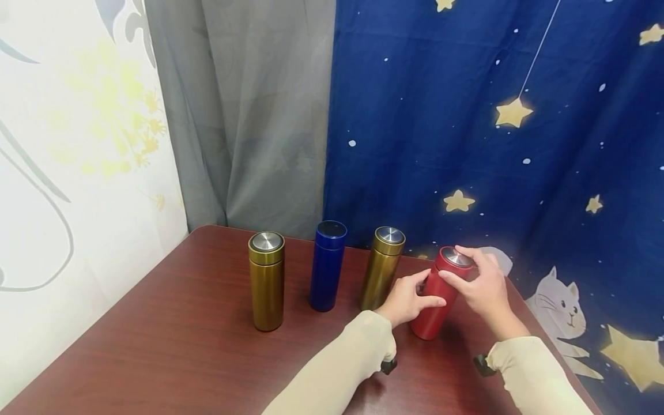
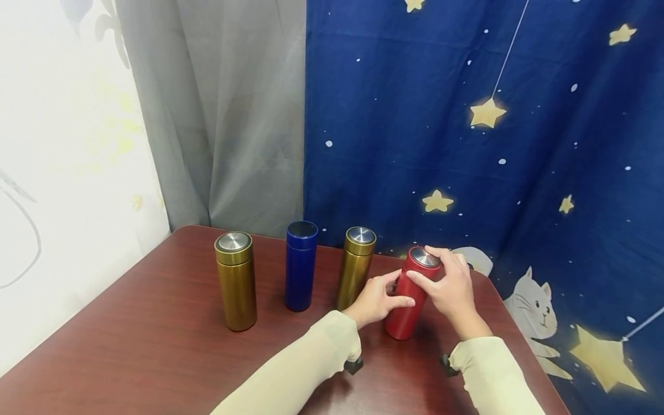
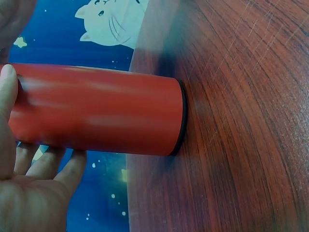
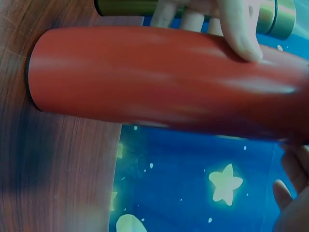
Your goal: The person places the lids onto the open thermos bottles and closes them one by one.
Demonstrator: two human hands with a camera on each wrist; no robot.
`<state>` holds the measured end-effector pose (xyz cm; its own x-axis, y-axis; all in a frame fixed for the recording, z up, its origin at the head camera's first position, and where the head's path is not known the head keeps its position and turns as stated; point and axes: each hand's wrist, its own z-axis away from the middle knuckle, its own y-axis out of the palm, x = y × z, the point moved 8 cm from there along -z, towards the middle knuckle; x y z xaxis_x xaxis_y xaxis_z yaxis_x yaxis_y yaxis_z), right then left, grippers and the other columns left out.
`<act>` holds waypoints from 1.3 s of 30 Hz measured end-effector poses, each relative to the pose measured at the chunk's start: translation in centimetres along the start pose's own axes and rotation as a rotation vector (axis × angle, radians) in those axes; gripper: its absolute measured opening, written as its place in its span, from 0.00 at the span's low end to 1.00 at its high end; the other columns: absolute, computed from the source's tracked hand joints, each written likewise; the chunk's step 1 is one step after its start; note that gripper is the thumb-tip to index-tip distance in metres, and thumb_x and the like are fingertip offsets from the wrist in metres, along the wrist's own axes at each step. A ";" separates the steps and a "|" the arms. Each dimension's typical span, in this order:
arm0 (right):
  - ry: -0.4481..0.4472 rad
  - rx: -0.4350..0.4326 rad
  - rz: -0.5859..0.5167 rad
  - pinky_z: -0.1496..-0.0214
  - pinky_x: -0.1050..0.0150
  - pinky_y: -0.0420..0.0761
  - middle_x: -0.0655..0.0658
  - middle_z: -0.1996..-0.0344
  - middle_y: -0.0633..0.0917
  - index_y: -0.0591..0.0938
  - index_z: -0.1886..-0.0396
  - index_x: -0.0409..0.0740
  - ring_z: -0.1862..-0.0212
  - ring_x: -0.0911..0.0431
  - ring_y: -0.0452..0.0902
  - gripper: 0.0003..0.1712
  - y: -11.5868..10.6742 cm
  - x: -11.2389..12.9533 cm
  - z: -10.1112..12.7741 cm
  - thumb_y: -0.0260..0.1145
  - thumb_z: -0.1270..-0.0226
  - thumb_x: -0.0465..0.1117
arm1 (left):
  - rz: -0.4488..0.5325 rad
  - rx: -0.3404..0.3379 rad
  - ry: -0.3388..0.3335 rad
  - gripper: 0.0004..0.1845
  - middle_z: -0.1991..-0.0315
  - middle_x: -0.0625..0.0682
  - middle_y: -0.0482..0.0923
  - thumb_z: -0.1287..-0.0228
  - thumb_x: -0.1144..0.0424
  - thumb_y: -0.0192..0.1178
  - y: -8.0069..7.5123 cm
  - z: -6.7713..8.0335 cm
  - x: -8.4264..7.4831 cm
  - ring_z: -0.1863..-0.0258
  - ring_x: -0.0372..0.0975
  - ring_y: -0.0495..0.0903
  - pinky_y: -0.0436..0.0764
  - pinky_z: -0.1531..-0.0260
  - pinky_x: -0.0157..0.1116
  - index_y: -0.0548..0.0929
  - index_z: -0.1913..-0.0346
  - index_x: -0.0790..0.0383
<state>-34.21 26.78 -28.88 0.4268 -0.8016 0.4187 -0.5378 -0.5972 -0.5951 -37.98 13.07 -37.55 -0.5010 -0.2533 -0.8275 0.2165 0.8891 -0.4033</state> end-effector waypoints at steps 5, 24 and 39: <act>0.001 -0.041 0.063 0.59 0.45 0.73 0.35 0.58 0.79 0.77 0.48 0.36 0.53 0.42 0.69 0.36 0.3 0.4 -0.2 0.79 0.53 0.49 | -0.004 0.002 0.002 0.36 0.55 0.44 0.85 0.47 0.53 0.74 0.0 0.0 0.0 0.60 0.28 0.83 0.77 0.62 0.20 0.75 0.33 0.51; 0.006 0.220 -0.174 0.52 0.59 0.75 0.39 0.50 0.80 0.74 0.33 0.52 0.50 0.55 0.72 0.36 0.6 -0.4 -0.3 0.74 0.42 0.42 | -0.005 0.005 0.004 0.36 0.56 0.42 0.85 0.47 0.53 0.74 0.0 0.0 0.0 0.61 0.27 0.82 0.77 0.62 0.21 0.75 0.33 0.48; 0.011 0.046 -0.009 0.56 0.42 0.74 0.35 0.53 0.77 0.74 0.43 0.38 0.49 0.41 0.67 0.36 1.0 0.6 -0.4 0.77 0.48 0.48 | 0.002 0.011 -0.019 0.37 0.55 0.44 0.85 0.47 0.52 0.73 -0.1 0.2 -0.1 0.60 0.28 0.83 0.77 0.62 0.21 0.74 0.32 0.50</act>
<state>-34.82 25.65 -28.95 0.4235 -0.7964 0.4317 -0.4994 -0.6028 -0.6222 -37.79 12.89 -37.50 -0.4849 -0.2585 -0.8355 0.2269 0.8854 -0.4056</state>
